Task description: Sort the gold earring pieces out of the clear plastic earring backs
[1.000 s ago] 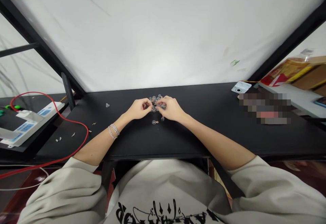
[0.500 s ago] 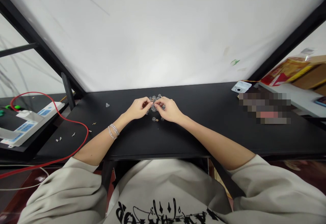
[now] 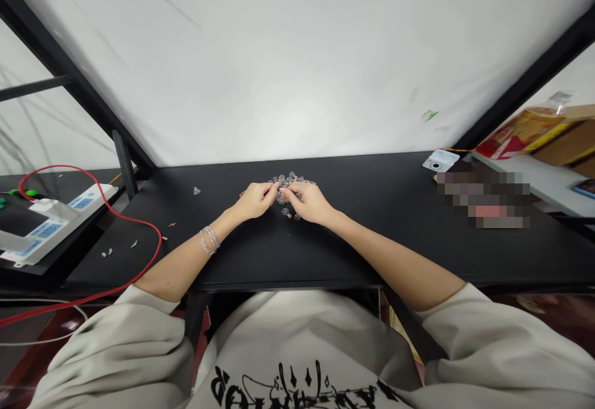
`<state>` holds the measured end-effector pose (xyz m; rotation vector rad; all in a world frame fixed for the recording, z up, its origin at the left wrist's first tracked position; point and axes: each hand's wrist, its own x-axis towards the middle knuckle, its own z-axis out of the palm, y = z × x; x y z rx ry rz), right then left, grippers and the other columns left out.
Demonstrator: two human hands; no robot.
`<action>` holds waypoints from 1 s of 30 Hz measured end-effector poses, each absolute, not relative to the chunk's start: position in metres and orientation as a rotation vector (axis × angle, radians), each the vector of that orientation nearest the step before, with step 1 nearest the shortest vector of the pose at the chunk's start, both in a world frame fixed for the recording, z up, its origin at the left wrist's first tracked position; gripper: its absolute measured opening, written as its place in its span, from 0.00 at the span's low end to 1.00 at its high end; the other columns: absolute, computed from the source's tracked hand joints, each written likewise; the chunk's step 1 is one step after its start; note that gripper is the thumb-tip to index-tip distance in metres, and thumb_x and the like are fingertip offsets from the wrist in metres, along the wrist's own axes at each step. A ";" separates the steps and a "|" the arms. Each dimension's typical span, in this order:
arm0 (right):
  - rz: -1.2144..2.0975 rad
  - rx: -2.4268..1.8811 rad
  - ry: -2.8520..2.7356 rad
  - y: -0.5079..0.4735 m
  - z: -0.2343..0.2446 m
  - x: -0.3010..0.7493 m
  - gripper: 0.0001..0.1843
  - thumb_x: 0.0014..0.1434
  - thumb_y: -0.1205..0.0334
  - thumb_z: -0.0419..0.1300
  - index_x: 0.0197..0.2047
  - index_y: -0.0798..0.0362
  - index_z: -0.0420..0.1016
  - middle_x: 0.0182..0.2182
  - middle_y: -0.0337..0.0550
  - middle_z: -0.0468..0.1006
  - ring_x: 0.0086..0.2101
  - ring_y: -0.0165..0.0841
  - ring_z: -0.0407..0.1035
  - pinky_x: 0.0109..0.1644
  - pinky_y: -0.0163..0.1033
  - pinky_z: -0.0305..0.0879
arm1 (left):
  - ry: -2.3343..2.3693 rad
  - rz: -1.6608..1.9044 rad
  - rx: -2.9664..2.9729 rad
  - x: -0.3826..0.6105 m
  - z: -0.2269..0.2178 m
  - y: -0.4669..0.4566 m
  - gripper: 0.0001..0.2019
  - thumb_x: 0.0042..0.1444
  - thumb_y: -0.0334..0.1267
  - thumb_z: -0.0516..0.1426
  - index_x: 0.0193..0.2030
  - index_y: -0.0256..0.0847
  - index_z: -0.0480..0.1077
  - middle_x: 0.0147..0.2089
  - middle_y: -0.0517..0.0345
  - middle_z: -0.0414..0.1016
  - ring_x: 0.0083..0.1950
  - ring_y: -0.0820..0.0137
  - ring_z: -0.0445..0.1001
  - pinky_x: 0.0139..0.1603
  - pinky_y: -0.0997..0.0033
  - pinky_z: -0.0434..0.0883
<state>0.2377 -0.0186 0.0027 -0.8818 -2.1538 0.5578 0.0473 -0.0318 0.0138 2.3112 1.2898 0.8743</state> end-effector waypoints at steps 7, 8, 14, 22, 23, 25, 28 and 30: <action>0.508 -0.868 -2.015 -0.019 0.000 0.239 0.07 0.55 0.61 0.65 0.37 0.53 0.73 0.34 0.42 0.77 0.33 0.31 0.72 0.41 0.38 0.67 | 1.502 0.942 2.250 0.029 0.019 -0.019 0.24 0.66 0.47 0.48 0.22 0.38 0.65 0.19 0.61 0.67 0.23 0.75 0.64 0.30 0.72 0.60; 0.511 -0.881 -2.002 -0.019 0.000 0.239 0.07 0.55 0.61 0.64 0.36 0.53 0.73 0.34 0.42 0.76 0.33 0.30 0.71 0.41 0.38 0.68 | 1.549 0.955 2.226 0.022 0.020 -0.014 0.22 0.65 0.48 0.50 0.24 0.38 0.68 0.21 0.60 0.70 0.24 0.74 0.65 0.30 0.73 0.61; 0.538 -0.921 -1.980 -0.021 0.003 0.239 0.06 0.54 0.62 0.64 0.35 0.53 0.73 0.34 0.42 0.76 0.33 0.31 0.71 0.41 0.38 0.69 | 1.805 1.069 2.062 -0.016 0.016 0.010 0.10 0.54 0.44 0.61 0.36 0.38 0.75 0.32 0.56 0.79 0.28 0.72 0.71 0.35 0.72 0.68; 0.548 -0.928 -1.987 -0.021 0.003 0.238 0.06 0.54 0.63 0.64 0.36 0.53 0.74 0.34 0.42 0.76 0.34 0.31 0.71 0.41 0.39 0.69 | 1.830 0.963 2.057 -0.014 0.011 0.011 0.06 0.51 0.36 0.60 0.36 0.39 0.76 0.34 0.55 0.81 0.32 0.69 0.76 0.40 0.70 0.72; 0.551 -0.926 -1.987 -0.021 0.003 0.238 0.06 0.54 0.63 0.64 0.36 0.53 0.74 0.34 0.42 0.76 0.33 0.31 0.71 0.41 0.39 0.69 | 1.813 0.966 2.043 -0.014 0.012 0.010 0.07 0.52 0.35 0.59 0.37 0.39 0.76 0.35 0.55 0.81 0.33 0.68 0.77 0.41 0.70 0.73; 0.555 -0.922 -1.985 -0.021 0.003 0.238 0.06 0.54 0.62 0.64 0.36 0.53 0.73 0.34 0.42 0.76 0.33 0.31 0.71 0.41 0.39 0.69 | 1.790 0.964 2.014 -0.013 0.012 0.008 0.08 0.53 0.34 0.57 0.38 0.38 0.76 0.37 0.54 0.82 0.36 0.67 0.79 0.43 0.70 0.73; 0.558 -0.923 -1.985 -0.021 0.002 0.238 0.06 0.54 0.62 0.64 0.36 0.53 0.73 0.34 0.42 0.76 0.33 0.31 0.71 0.41 0.39 0.69 | 1.801 0.930 2.004 -0.013 0.014 0.007 0.10 0.55 0.31 0.54 0.41 0.38 0.75 0.38 0.54 0.83 0.37 0.67 0.79 0.44 0.70 0.73; 0.558 -0.929 -1.986 -0.021 0.002 0.238 0.06 0.54 0.62 0.64 0.36 0.53 0.73 0.35 0.42 0.77 0.33 0.31 0.71 0.42 0.39 0.69 | 1.824 0.888 2.043 -0.014 0.015 0.007 0.11 0.56 0.32 0.54 0.42 0.38 0.76 0.39 0.54 0.83 0.38 0.67 0.79 0.45 0.70 0.73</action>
